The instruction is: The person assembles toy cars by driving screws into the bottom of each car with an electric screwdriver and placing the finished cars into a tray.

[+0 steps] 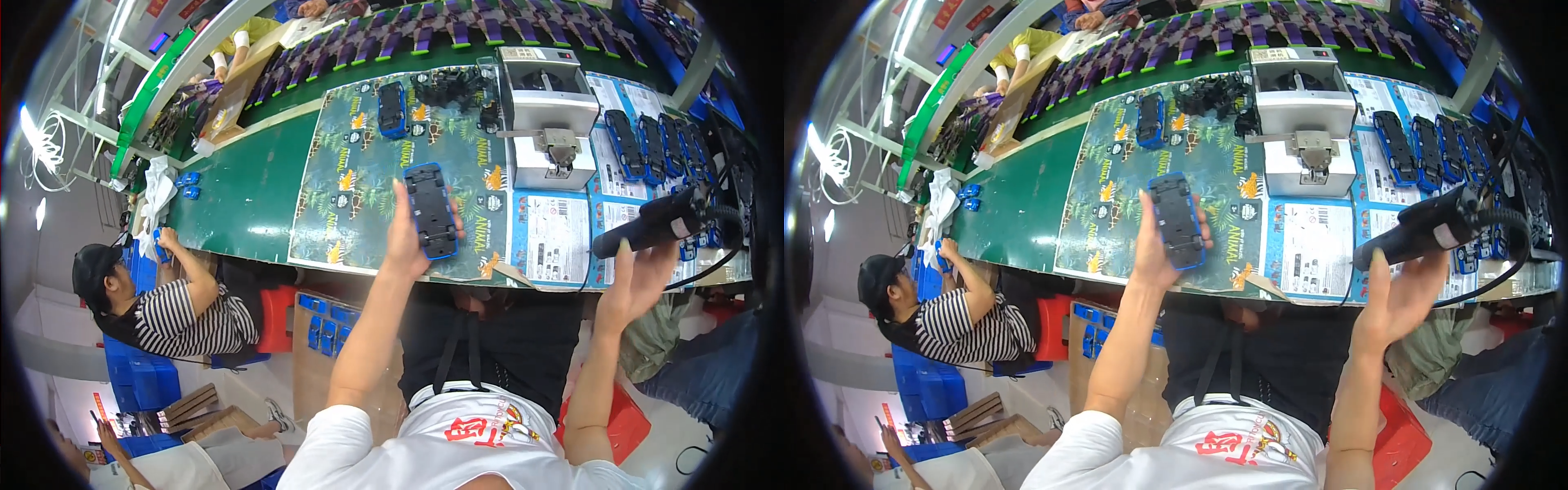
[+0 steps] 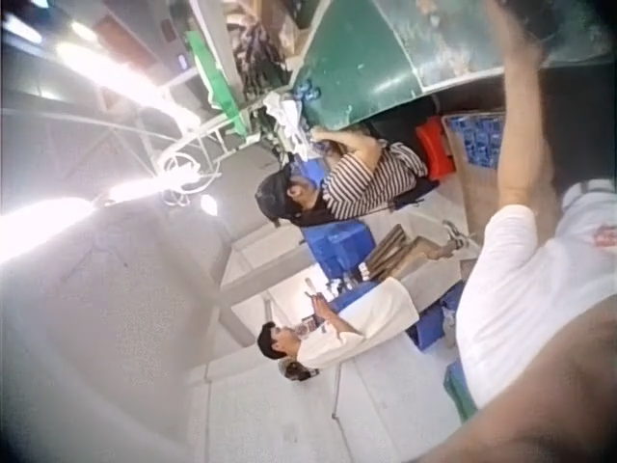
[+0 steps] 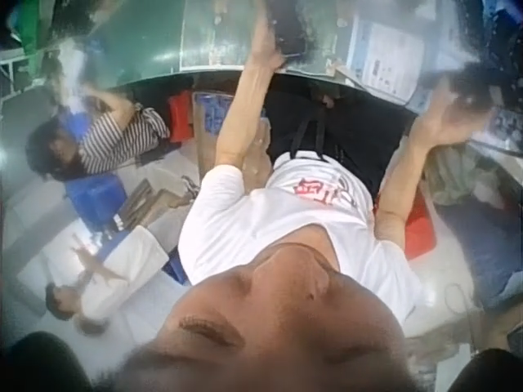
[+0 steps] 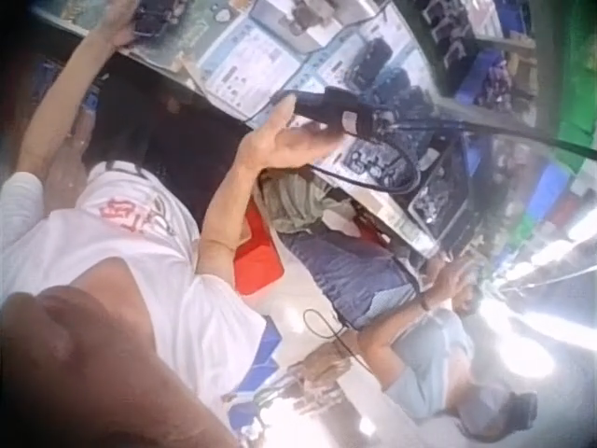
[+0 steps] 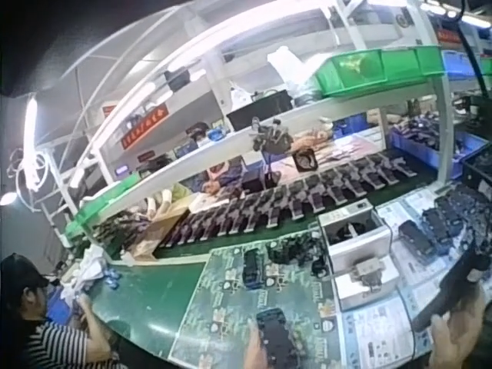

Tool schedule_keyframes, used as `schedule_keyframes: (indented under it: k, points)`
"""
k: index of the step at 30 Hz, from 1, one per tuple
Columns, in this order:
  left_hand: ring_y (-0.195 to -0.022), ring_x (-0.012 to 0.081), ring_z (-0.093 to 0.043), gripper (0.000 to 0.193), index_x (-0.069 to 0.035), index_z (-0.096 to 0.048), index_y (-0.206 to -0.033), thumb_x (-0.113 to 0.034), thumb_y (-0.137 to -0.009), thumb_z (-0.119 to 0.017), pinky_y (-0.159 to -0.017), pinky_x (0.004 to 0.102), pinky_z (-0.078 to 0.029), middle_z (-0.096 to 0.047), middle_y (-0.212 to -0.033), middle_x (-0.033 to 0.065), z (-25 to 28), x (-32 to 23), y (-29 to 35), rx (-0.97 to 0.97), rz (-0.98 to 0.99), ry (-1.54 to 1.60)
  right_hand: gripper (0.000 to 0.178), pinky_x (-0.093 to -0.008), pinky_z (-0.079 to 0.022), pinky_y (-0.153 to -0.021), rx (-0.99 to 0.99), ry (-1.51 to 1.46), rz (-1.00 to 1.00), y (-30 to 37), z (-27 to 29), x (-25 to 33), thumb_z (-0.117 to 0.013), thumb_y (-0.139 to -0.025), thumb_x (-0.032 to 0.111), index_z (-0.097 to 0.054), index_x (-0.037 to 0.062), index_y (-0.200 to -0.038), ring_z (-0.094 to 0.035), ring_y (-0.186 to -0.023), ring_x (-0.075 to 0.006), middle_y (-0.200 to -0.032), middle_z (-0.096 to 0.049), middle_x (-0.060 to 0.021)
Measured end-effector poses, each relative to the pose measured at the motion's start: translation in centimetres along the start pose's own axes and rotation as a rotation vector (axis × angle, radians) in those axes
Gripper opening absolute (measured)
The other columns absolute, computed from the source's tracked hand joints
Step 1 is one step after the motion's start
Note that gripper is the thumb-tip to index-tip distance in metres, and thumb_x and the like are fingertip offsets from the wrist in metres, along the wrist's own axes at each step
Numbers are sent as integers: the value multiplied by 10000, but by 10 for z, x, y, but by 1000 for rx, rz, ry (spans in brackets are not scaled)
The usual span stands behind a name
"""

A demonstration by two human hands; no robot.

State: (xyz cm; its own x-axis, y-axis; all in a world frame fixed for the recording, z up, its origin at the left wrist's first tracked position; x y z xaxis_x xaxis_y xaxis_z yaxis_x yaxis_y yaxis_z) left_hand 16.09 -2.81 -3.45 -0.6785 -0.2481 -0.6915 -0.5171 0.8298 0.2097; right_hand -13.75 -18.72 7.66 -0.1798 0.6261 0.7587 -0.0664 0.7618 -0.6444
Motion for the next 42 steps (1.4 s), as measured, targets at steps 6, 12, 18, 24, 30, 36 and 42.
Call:
schedule_keyframes:
  k: [6, 12, 18, 24, 30, 36, 42]
  points:
    - [-762, 242, -633, 743, -35, -518, -1231, -685, -978, -260, -672, 386, -546, -626, -936, 116, 4, -4, 1, 80, -75, 70, 690, -523, -393, -1046, 274, 110, 370, 47, -55, 49, -685, -739, -35, -385, -31, -1361, -518, -1215, -426, -1278, -539, -251]
    - [-793, 247, -656, 722, -40, -519, -1241, -662, -992, -251, -696, 379, -560, -632, -951, 113, -4, 2, 2, 66, -110, 27, 639, -415, -480, -956, 693, -96, 236, 77, -162, 25, -735, -681, -3, -553, 15, -1294, -590, -1161, -332, -1252, -627, -137]
    - [-824, 231, -665, 697, -54, -525, -1241, -644, -1002, -239, -749, 362, -568, -648, -969, 116, 8, -1, 4, -39, -182, -47, 660, -456, -451, -1006, 745, -70, 203, 87, -169, 27, -743, -676, 20, -572, 60, -1312, -555, -1211, -324, -1278, -613, -127]
    - [-820, 240, -663, 702, -56, -522, -1234, -647, -1001, -225, -734, 359, -571, -644, -979, 123, -2, 2, 6, 56, -155, -37, 460, -433, -493, -928, 720, -53, 276, 93, -161, 23, -737, -672, -3, -656, 24, -1125, -643, -1032, -313, -1074, -691, -127]
    - [-788, 236, -667, 695, -51, -536, -1210, -641, -1004, -231, -696, 375, -576, -645, -942, 114, 1, -3, 7, -50, -199, -65, 520, -404, -525, -869, 608, -94, 250, 81, -157, 27, -744, -666, -11, -637, 8, -1175, -650, -1026, -322, -1109, -704, -125]
    - [-795, 236, -668, 675, -52, -539, -1206, -626, -1010, -244, -687, 375, -578, -647, -946, 113, -1, 2, 6, 19, -184, -64, 412, -435, -511, -891, 662, -67, 308, 88, -155, 26, -726, -683, -3, -664, -3, -1090, -665, -975, -295, -1017, -715, -106]
    - [-804, 238, -668, 674, -54, -527, -1222, -629, -1008, -248, -696, 377, -585, -639, -962, 110, -1, -2, 9, 10, -196, -60, 417, -410, -511, -884, 580, -94, 134, 79, -156, 24, -688, -697, -39, -665, -6, -1113, -659, -992, -304, -1040, -706, -126]
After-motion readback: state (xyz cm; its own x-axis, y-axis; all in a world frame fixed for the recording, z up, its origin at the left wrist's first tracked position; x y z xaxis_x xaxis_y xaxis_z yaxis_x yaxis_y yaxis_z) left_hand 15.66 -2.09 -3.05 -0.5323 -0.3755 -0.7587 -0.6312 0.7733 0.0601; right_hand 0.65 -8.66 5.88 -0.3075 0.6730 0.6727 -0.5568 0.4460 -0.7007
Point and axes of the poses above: each hand's wrist, its own y-axis away from the middle knuckle, its own z-axis out of the back of the hand, x = y × z, the point moved 10 cm from there along -y, towards the middle knuckle
